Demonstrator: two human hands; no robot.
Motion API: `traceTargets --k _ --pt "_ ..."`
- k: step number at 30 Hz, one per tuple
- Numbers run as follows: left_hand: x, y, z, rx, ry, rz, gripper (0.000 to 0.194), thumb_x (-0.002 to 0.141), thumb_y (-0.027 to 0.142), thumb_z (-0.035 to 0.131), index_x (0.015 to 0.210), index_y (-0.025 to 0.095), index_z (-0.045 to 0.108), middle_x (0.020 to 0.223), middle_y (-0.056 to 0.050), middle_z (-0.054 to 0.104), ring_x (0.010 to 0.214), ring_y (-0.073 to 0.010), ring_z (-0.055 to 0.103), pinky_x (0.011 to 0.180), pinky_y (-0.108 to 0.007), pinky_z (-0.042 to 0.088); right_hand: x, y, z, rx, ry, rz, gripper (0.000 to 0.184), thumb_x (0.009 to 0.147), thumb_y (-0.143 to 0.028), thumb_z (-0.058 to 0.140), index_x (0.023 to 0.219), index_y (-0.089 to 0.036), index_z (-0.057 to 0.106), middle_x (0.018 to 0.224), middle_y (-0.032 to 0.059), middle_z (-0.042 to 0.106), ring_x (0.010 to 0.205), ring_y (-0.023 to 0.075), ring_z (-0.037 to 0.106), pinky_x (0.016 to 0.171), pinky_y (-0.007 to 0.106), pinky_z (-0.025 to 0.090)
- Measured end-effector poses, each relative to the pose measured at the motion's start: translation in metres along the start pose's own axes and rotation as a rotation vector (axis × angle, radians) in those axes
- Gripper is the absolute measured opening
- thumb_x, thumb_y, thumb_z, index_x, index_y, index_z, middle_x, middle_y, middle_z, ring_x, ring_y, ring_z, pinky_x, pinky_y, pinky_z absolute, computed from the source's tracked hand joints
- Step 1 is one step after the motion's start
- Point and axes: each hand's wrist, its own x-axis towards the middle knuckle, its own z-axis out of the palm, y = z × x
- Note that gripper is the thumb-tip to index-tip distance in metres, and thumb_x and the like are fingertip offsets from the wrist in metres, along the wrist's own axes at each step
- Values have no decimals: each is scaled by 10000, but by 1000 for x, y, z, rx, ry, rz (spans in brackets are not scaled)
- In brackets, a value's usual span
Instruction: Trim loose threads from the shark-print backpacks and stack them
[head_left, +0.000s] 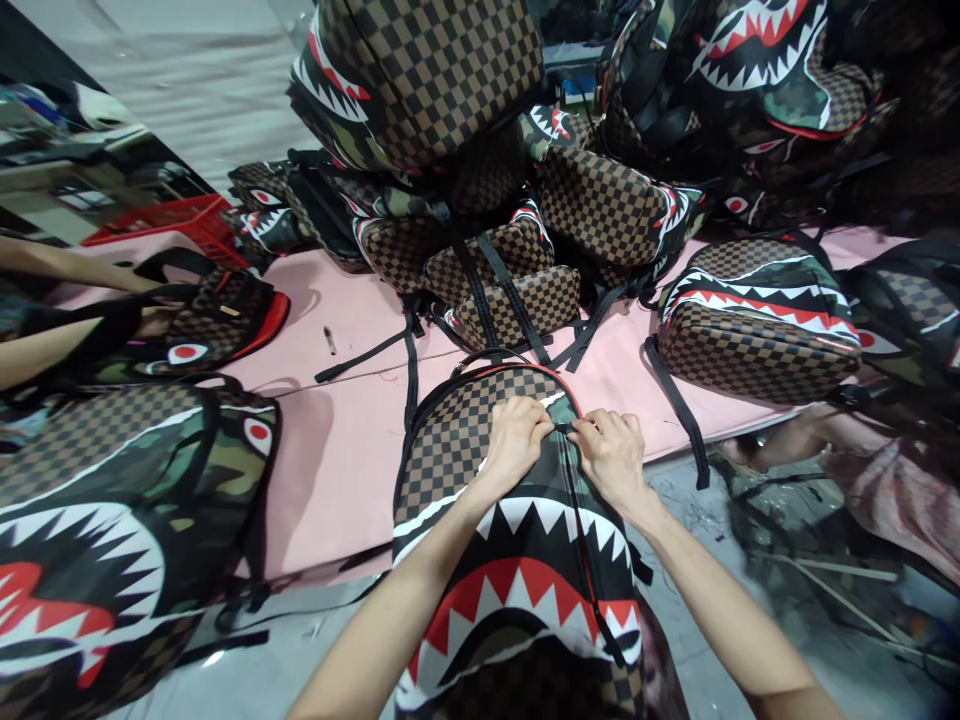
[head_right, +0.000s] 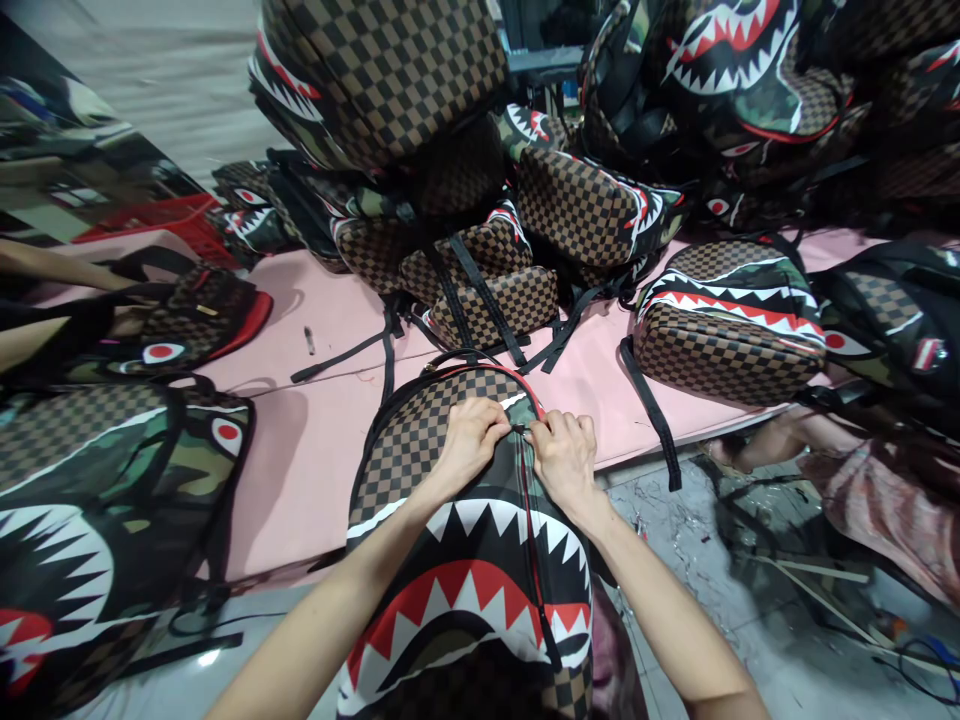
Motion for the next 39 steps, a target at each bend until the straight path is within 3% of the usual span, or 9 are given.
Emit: traceTargets --k 7,12,13,15,18,22,26,31,39 --pt "-24 11 -27 -159 -63 -18 212 867 248 454 719 194 596 880 -37 613 944 -196 477 859 -372 332 -7 19 1 436 -21 237 171 863 -299 538 854 -208 682 828 28 661 792 161 580 727 287 363" --pt "-63 0 -89 -716 -813 -36 568 888 502 245 682 231 699 895 -76 668 903 -220 582 859 -340 441 -15 46 7 887 50 558 295 786 -396 561 908 -150 669 877 63 662 763 175 575 687 291 430" --pt "-73 -10 -96 -737 -758 -97 623 885 531 186 739 233 713 965 -85 665 952 -239 582 882 -359 443 -20 50 8 915 60 606 344 766 -418 572 935 -131 660 868 68 657 731 170 564 670 294 433" --pt "-99 -35 -97 -572 -307 -313 588 872 552 201 896 230 692 1133 -84 610 1090 -270 528 949 -416 414 -35 54 10 914 57 676 440 712 -450 617 976 -99 645 815 61 640 666 156 536 636 293 432" --pt "-147 -71 -67 -165 217 -602 508 782 522 456 1162 196 545 1267 -110 506 1209 -303 428 1014 -496 347 -70 46 14 922 -42 744 482 648 -457 672 963 -94 653 727 33 612 628 148 516 621 290 431" --pt "-204 -82 -20 -150 290 -632 680 755 445 539 1332 138 351 1385 -165 366 1307 -303 313 1082 -481 262 -108 21 12 958 -156 713 448 682 -443 649 1001 -127 652 805 47 647 701 163 558 678 301 458" --pt "-231 -74 -24 -344 369 -741 769 750 418 598 1395 187 250 1347 -148 427 1214 -275 449 1017 -437 374 -111 5 6 919 -181 637 462 722 -435 619 1060 -122 646 911 75 674 791 192 593 751 333 469" --pt "-246 -84 -38 -429 365 -756 641 778 396 556 1346 185 350 1319 -139 484 1172 -253 505 964 -388 432 -106 3 5 935 -173 637 466 716 -433 634 1055 -115 658 993 104 688 875 228 619 816 376 474" --pt "-303 -129 -6 -133 364 -831 326 856 235 329 1005 131 600 979 -126 671 903 -227 633 800 -381 510 -106 12 22 857 -153 824 695 602 -530 691 1150 -107 618 1150 119 634 977 275 597 787 340 506"
